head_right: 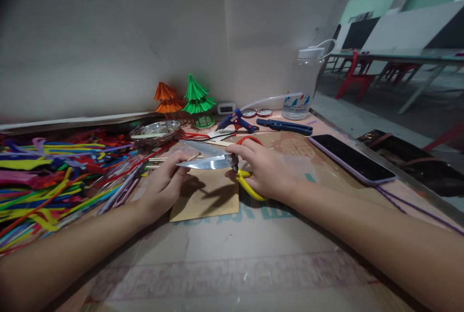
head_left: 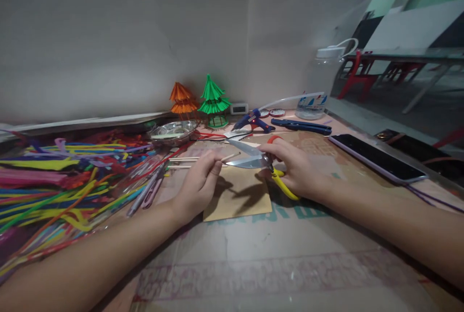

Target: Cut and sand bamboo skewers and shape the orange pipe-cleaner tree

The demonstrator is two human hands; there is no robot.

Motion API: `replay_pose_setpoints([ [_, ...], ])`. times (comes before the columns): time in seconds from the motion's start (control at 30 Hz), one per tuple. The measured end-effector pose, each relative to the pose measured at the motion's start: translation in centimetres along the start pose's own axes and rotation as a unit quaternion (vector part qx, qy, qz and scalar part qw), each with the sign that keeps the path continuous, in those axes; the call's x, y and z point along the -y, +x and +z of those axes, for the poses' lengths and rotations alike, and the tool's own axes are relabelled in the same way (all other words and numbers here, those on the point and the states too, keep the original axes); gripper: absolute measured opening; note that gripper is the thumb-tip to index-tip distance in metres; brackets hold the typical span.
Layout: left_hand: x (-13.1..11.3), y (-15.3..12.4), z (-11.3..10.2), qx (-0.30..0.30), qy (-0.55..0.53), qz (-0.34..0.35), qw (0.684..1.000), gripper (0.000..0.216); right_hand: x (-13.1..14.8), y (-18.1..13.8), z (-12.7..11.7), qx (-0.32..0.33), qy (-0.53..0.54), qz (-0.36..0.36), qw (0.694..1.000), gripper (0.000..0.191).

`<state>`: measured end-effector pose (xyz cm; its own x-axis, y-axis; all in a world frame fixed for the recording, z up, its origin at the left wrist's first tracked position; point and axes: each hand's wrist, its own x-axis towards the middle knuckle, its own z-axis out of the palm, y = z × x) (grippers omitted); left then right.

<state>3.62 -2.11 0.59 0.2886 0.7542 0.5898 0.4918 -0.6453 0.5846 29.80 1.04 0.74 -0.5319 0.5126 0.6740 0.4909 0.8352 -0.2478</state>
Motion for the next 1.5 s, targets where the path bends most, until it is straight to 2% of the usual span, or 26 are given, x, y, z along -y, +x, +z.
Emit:
replay_pose_setpoints([
  [0.13, 0.3, -0.2, -0.1, -0.010, -0.004, -0.001, 1.000, 0.024, 0.2, 0.0, 0.1, 0.008, -0.017, 0.025, 1.000, 0.041],
  [0.27, 0.4, -0.4, -0.1, -0.017, -0.030, -0.009, 0.999, 0.021, 0.5, 0.0, 0.1, 0.018, -0.024, 0.012, 1.000, 0.043],
  [0.47, 0.0, -0.1, -0.2, 0.002, -0.019, 0.002, 1.000, 0.036, 1.0, -0.1, 0.1, 0.025, -0.028, 0.007, 0.999, 0.044],
  [0.57, 0.1, -0.2, -0.2, 0.009, -0.021, -0.022, 0.999, 0.041, 1.0, -0.1, 0.1, 0.028, -0.030, 0.011, 0.999, 0.044],
  [0.77, 0.3, -0.4, -0.1, 0.017, -0.041, -0.046, 0.998, 0.037, 1.2, 0.1, 0.1, 0.035, -0.024, 0.022, 0.999, 0.043],
  [0.93, 0.2, -0.3, -0.2, -0.001, 0.010, -0.020, 1.000, 0.036, 1.2, 0.0, 0.1, 0.042, -0.040, 0.018, 0.998, 0.044],
  [1.17, 0.0, -0.3, -0.1, 0.011, 0.008, -0.029, 0.999, 0.036, 1.1, -0.2, -0.3, 0.065, -0.049, 0.011, 0.997, 0.047],
  [1.33, 0.1, -0.3, 0.0, 0.023, -0.005, -0.034, 0.999, 0.043, 0.9, -0.2, -0.3, 0.050, -0.057, -0.013, 0.997, 0.045],
  [1.5, 0.1, -0.5, 0.0, 0.022, -0.015, -0.021, 0.999, 0.038, 1.0, -0.2, -0.2, 0.057, -0.061, -0.013, 0.996, 0.043],
])
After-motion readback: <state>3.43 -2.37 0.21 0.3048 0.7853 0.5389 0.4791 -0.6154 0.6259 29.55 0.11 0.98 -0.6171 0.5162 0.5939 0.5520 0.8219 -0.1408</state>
